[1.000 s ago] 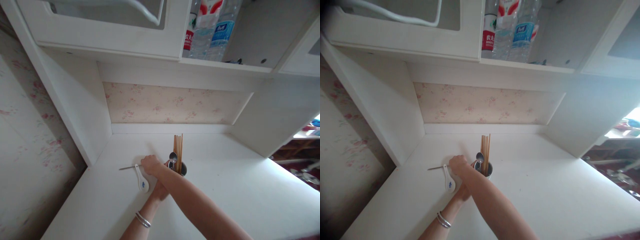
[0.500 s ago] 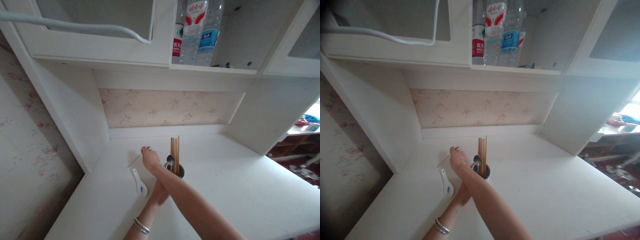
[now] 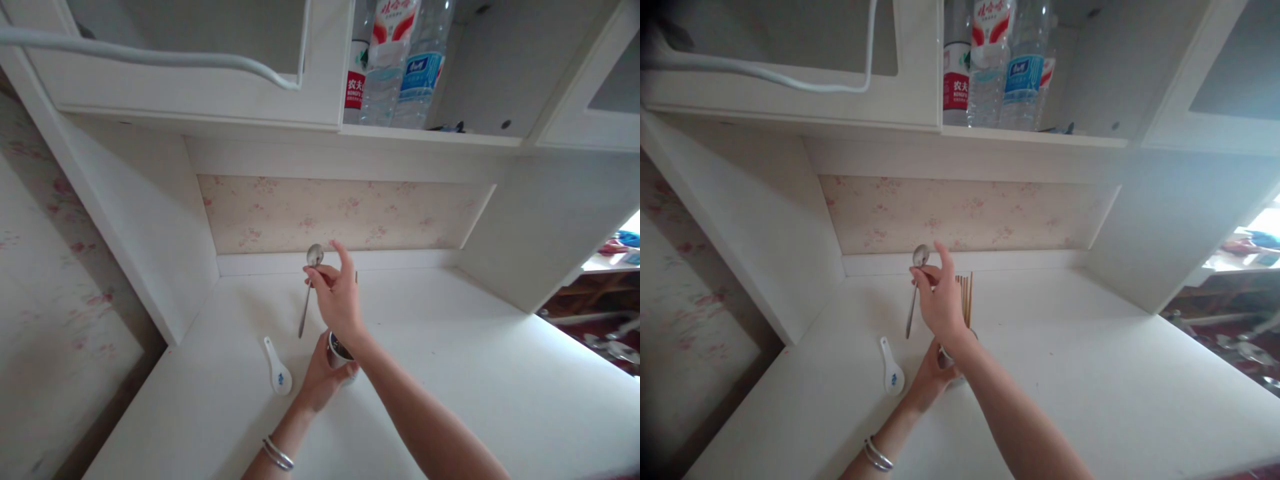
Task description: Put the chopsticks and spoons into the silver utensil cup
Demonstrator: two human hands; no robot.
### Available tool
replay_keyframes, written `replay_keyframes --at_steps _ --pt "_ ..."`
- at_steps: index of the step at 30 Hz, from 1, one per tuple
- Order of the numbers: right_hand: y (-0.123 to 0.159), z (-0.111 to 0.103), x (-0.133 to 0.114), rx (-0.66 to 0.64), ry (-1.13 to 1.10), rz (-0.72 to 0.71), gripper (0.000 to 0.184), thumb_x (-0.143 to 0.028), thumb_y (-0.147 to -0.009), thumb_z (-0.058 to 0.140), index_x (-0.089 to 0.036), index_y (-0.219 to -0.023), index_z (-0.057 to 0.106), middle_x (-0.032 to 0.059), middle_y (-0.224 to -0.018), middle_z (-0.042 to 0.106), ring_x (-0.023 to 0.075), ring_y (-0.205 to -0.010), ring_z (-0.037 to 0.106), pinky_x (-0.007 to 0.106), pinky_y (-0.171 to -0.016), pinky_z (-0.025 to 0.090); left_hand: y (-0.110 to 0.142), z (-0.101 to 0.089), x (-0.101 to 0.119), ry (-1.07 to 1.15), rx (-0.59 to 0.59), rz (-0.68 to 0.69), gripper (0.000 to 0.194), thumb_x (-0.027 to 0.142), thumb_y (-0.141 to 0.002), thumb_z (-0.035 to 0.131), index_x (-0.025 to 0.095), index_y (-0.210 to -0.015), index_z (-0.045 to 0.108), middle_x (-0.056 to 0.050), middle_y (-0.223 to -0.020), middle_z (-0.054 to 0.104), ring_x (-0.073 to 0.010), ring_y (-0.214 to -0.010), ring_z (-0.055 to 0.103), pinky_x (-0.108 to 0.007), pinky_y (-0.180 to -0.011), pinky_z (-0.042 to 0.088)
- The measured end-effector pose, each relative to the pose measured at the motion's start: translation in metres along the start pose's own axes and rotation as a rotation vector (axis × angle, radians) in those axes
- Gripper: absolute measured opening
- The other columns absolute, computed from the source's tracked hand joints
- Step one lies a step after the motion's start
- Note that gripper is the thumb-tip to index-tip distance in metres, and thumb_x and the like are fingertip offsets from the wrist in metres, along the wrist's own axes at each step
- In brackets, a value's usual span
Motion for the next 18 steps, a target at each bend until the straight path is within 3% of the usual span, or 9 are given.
replay_keyframes --at_steps 4,10,14,18 --pt "-0.001 -0.054 -0.010 0.168 -0.100 0.102 0.081 -0.028 -0.081 0.067 -0.025 -0.147 0.020 -0.0010 -0.082 0.073 0.0147 -0.072 0.067 0.032 -0.073 0.056 -0.001 0.003 0.002 0.044 -0.029 0.040 0.073 0.029 -0.070 0.081 0.021 -0.133 0.045 -0.013 -0.130 0.060 -0.0266 -0.119 0.056 -0.042 -0.106 0.039" --pt "0.012 -0.125 0.012 0.334 -0.038 0.227 0.071 -0.034 -0.072 0.076 -0.019 -0.133 0.042 -0.0025 -0.074 0.071 0.0150 -0.068 0.067 0.034 -0.073 0.058 -0.001 0.001 0.003 -0.030 -0.008 0.035 0.074 0.029 -0.070 0.080 0.022 -0.135 0.045 -0.012 -0.137 0.054 -0.0262 -0.126 0.051 -0.041 -0.111 0.033" --pt "0.036 -0.147 0.042 0.376 0.004 0.338 0.062 -0.037 -0.071 0.077 -0.019 -0.124 0.050 -0.0009 -0.076 0.072 0.0158 -0.067 0.068 0.034 -0.070 0.058 -0.001 0.002 0.001 -0.043 -0.012 0.038 0.073 0.027 -0.072 0.079 0.023 -0.135 0.043 -0.011 -0.138 0.054 -0.0250 -0.128 0.050 -0.041 -0.111 0.032" --pt "0.063 -0.145 0.074 0.341 -0.033 0.449 0.049 -0.038 -0.070 0.078 -0.017 -0.109 0.057 0.0001 -0.076 0.071 0.0166 -0.069 0.067 0.032 -0.068 0.057 -0.002 0.001 -0.005 -0.039 0.004 0.015 0.073 0.027 -0.071 0.080 0.026 -0.134 0.043 -0.010 -0.137 0.055 -0.0250 -0.127 0.050 -0.041 -0.111 0.033"
Point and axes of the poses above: each hand's wrist, its own y-axis away from the middle knuckle, its own z-axis out of the palm, x = y × z, the point moved 9 cm from there along -y, towards the middle knuckle
